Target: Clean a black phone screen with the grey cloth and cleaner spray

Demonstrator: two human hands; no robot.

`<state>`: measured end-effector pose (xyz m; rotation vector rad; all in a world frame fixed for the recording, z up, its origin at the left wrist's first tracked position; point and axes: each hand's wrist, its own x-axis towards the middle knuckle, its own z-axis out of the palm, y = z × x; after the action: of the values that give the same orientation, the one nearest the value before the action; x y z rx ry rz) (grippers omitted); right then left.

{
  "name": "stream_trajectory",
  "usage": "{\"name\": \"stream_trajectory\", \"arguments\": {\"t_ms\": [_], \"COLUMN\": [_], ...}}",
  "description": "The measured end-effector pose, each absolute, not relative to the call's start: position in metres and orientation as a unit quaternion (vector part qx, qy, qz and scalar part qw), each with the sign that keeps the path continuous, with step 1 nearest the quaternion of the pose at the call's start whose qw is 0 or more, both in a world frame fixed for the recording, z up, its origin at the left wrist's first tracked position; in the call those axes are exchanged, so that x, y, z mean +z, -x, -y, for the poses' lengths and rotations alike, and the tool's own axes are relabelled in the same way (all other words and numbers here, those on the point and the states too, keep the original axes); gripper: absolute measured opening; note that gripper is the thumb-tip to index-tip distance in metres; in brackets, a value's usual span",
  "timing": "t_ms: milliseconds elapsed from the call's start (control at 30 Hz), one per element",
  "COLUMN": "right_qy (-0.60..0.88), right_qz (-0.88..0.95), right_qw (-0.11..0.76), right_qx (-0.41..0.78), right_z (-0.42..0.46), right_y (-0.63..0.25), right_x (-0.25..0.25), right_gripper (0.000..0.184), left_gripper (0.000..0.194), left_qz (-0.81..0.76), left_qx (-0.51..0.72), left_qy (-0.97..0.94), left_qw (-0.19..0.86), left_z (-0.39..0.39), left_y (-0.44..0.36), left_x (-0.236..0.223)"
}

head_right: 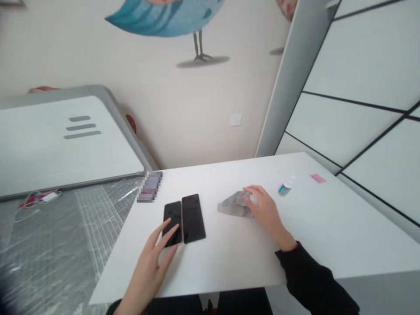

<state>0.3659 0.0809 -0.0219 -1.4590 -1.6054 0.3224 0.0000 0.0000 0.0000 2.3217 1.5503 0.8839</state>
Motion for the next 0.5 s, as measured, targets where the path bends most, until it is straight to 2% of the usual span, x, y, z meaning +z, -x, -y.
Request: {"name": "stream_trajectory", "arguments": {"t_ms": [133, 233, 367, 500], "right_qy": [0.615, 0.617, 0.621, 0.603], "right_qz": [0.627, 0.612, 0.555, 0.481], "right_qw": [0.447, 0.446, 0.468, 0.502], "right_qx": [0.169, 0.215, 0.296, 0.391], "right_z": [-0.085, -0.082, -0.073, -0.051], "right_y": [-0.368, -0.365, -0.362, -0.348], "right_x": [-0.049, -0.045, -0.036, -0.024], "right_gripper": [0.042, 0.027, 0.032, 0.052], "left_gripper": [0.045, 0.052, 0.053, 0.054], "left_qz": [-0.516, -0.479, -0.438, -0.430], "left_qx": [0.278, 0.260, 0.246, 0.239], "left_qy": [-0.810, -0.838, -0.860, -0.840], "left_qw": [0.012, -0.004, 0.089, 0.229], "left_z": [0.005, 0.005, 0.000, -0.009], "left_y": [-0.009, -0.026, -0.065, -0.120], "left_x": [-0.047, -0.044, -0.023, -0.009]}}
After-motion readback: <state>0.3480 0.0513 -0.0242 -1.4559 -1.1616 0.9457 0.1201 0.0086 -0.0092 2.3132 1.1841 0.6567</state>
